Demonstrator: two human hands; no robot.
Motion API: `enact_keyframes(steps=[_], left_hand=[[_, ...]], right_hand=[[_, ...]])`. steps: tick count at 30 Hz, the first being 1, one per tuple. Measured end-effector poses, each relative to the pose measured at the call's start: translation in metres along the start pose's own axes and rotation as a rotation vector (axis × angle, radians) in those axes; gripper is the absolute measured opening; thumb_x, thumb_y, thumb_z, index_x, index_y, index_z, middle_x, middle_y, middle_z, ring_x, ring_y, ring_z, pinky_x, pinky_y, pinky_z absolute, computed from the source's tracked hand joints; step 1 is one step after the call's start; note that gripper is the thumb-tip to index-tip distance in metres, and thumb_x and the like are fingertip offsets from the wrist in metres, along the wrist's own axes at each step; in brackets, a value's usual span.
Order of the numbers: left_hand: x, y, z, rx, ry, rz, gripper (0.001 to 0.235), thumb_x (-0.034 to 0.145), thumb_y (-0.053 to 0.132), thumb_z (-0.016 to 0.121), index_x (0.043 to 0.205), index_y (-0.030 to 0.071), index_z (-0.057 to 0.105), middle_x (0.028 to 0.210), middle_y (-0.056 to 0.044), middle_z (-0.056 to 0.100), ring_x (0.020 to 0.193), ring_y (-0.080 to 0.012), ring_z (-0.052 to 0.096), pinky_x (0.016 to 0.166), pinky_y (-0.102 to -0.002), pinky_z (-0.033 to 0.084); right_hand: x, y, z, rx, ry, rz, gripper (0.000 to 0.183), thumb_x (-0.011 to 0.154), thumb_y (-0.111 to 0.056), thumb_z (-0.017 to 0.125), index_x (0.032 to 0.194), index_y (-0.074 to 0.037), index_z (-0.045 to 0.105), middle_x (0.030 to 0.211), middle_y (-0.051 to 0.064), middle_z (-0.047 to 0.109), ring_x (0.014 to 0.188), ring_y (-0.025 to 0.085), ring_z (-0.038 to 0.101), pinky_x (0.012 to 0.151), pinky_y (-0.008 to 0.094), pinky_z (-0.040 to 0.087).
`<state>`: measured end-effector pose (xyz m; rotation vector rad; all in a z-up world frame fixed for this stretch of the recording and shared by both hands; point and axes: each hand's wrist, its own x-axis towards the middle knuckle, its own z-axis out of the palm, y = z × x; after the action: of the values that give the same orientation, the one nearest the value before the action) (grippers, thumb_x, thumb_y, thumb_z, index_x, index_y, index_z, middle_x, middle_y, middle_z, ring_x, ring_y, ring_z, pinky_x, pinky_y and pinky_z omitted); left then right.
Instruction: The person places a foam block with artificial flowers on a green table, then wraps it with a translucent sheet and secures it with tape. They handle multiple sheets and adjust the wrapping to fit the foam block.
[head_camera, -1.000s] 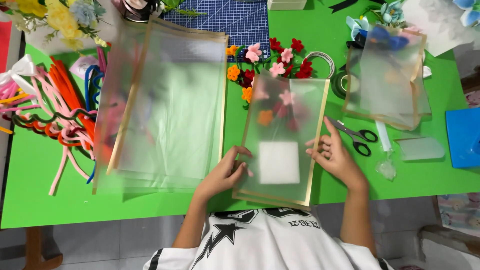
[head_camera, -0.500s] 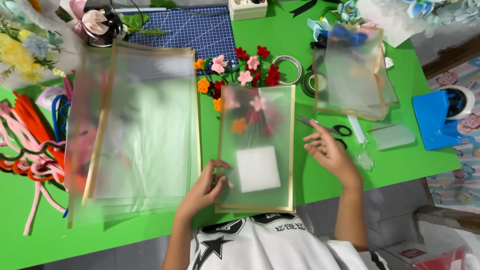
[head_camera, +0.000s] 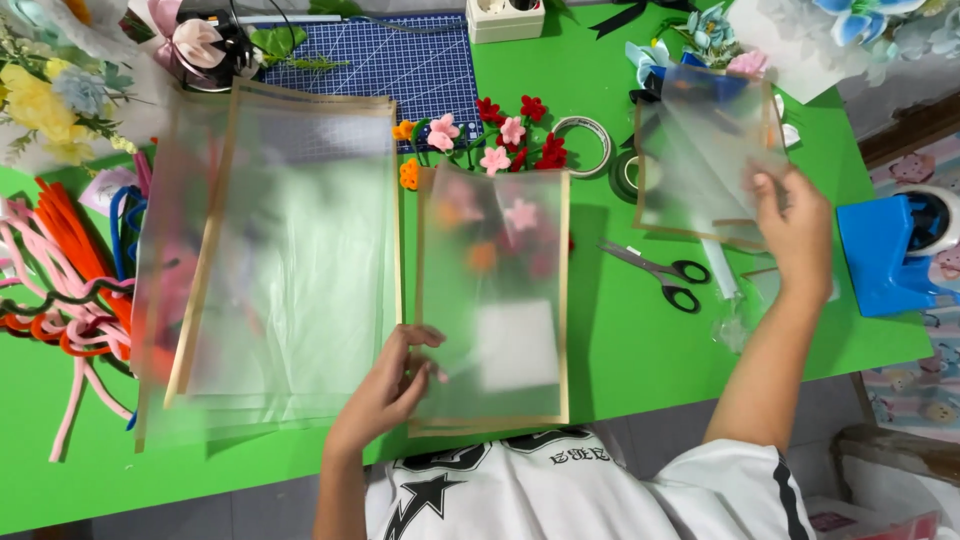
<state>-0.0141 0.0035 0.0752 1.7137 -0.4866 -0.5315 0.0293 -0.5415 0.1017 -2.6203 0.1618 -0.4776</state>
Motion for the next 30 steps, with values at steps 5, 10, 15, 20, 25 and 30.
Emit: enact_keyframes(steps=[5, 10, 15, 20, 25, 30], left_hand=[[-0.038, 0.020, -0.056, 0.039, 0.089, 0.188, 0.021, 0.102, -0.001, 0.039, 0.120, 0.006, 0.046, 0.131, -0.016, 0.049, 0.091, -0.0197, 0.076, 0.071, -0.026, 0.054], [-0.058, 0.019, -0.139, 0.266, 0.196, -0.024, 0.035, 0.097, -0.010, 0.043, 0.127, 0.006, 0.041, 0.130, -0.013, 0.049, 0.097, -0.0167, 0.077, 0.058, -0.023, 0.053], [-0.048, 0.002, -0.184, 0.420, 0.261, -0.306, 0.044, 0.098, -0.005, 0.047, 0.139, 0.011, 0.045, 0.130, -0.009, 0.058, 0.094, -0.0202, 0.079, 0.061, -0.032, 0.055], [-0.030, 0.010, -0.178, 0.801, 0.278, -0.582, 0.044, 0.099, 0.006, 0.039, 0.142, 0.012, 0.041, 0.148, -0.009, 0.049, 0.114, -0.0302, 0.062, 0.053, -0.057, 0.054], [-0.034, -0.070, -0.183, 1.358, 0.422, -0.463, 0.052, 0.091, 0.038, 0.061, 0.141, 0.031, 0.050, 0.139, -0.011, 0.047, 0.107, -0.0437, 0.046, 0.071, -0.063, 0.046], [-0.024, 0.026, -0.143, 1.510, 0.609, -0.195, 0.048, 0.100, 0.041, 0.058, 0.143, 0.018, 0.055, 0.142, -0.013, 0.048, 0.111, -0.0421, 0.050, 0.069, -0.058, 0.050]], right_hand=[[0.002, -0.004, -0.013, 0.429, 0.176, -0.085, 0.024, 0.126, -0.004, 0.046, 0.140, 0.014, 0.053, 0.126, 0.030, 0.063, 0.112, 0.033, 0.065, 0.094, 0.045, 0.061], [-0.002, 0.014, -0.005, 0.394, 0.161, -0.105, 0.024, 0.129, -0.004, 0.048, 0.142, 0.015, 0.055, 0.127, 0.031, 0.065, 0.115, 0.034, 0.066, 0.099, 0.045, 0.058], [-0.001, 0.043, 0.014, 0.438, 0.150, -0.102, 0.020, 0.135, -0.007, 0.052, 0.147, 0.009, 0.056, 0.130, 0.023, 0.065, 0.119, 0.029, 0.065, 0.108, 0.039, 0.056], [0.003, 0.076, 0.020, 0.425, 0.110, -0.101, 0.026, 0.139, -0.012, 0.042, 0.152, 0.009, 0.049, 0.134, 0.023, 0.057, 0.123, 0.031, 0.060, 0.111, 0.043, 0.052], [0.000, -0.015, -0.015, 0.293, 0.230, -0.297, 0.031, 0.140, -0.007, 0.042, 0.148, 0.022, 0.051, 0.128, 0.035, 0.059, 0.117, 0.042, 0.063, 0.109, 0.051, 0.054], [-0.001, -0.145, -0.016, 0.024, 0.287, -0.477, 0.027, 0.134, -0.003, 0.054, 0.139, 0.017, 0.071, 0.118, 0.028, 0.070, 0.111, 0.041, 0.066, 0.096, 0.051, 0.051]])
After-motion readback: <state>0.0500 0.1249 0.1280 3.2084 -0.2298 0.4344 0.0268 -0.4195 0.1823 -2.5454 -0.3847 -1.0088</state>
